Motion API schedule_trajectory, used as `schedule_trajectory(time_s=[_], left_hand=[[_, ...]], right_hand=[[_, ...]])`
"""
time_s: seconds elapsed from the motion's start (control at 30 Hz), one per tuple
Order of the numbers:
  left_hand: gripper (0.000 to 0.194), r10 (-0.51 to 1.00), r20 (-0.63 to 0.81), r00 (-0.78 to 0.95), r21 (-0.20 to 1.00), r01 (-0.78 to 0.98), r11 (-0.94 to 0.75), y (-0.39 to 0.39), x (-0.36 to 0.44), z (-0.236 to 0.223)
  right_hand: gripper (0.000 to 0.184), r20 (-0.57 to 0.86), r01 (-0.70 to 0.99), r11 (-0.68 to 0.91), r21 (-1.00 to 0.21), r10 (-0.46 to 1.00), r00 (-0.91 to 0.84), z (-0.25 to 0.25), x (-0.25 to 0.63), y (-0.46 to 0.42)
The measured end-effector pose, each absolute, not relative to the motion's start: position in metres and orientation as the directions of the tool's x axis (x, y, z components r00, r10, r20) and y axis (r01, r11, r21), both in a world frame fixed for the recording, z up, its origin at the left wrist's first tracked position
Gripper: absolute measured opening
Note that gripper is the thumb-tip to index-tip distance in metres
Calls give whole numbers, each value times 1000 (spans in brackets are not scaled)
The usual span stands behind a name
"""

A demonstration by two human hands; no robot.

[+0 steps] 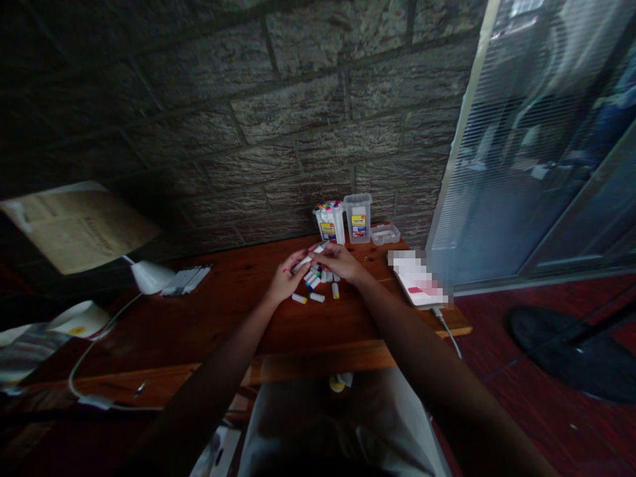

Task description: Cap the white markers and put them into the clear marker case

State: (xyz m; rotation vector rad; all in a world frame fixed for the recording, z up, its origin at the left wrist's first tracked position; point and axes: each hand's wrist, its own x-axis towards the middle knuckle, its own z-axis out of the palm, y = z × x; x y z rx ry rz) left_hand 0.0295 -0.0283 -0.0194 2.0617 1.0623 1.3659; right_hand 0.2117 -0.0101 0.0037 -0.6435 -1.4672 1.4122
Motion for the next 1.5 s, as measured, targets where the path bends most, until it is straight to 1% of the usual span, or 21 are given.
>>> schedule_trajectory(time_s=[0.1, 0.17, 0.23, 0.33, 0.43, 0.53, 0.6, 0.73, 0.87, 1.13, 1.27, 1.5], left_hand=[[47, 813, 568, 133, 772, 257, -581, -25, 29, -19], [46, 851, 517, 91, 827, 204, -524, -24, 29, -18], [45, 886, 457, 83, 870, 168, -464, -24, 29, -18], [44, 912, 399, 97, 898, 160, -410, -26, 29, -17], [43, 924, 365, 116, 898, 219, -383, -28, 29, -15], [43, 916, 386, 111, 868, 292, -401, -31, 30, -11], [45, 914, 397, 88, 865, 298, -404, -31, 30, -9], [44, 920, 382, 90, 888, 240, -393, -30, 29, -10], [40, 920, 376, 111, 903, 179, -391, -25, 27, -16], [43, 924, 382, 13, 919, 102, -381, -21, 26, -17], [42, 923, 385, -30, 920, 100, -380, -21, 26, -15], [41, 913, 406, -45, 913, 52, -404, -20, 24, -14]], right_hand=[[47, 263, -265, 167, -950, 884, -387, 3, 213, -8], [44, 252, -264, 156, -952, 888, -385, 3, 213, -8], [41, 250, -255, 158, -954, 888, -385, 5, 214, -9], [39, 252, -248, 164, -955, 891, -378, 7, 214, -11], [39, 238, -250, 152, -956, 901, -362, 7, 213, -11], [40, 243, -254, 161, -954, 910, -337, 7, 213, -10], [40, 235, -245, 164, -956, 925, -297, 7, 213, -8], [42, 194, -231, 143, -962, 957, -217, 7, 215, -5], [41, 228, -243, 173, -954, 948, -220, 5, 216, -3], [37, 261, -265, 206, -942, 946, -194, 3, 216, -3], [38, 242, -291, 179, -940, 950, -198, 6, 216, -6], [40, 181, -320, 104, -942, 958, -221, 12, 216, -10]])
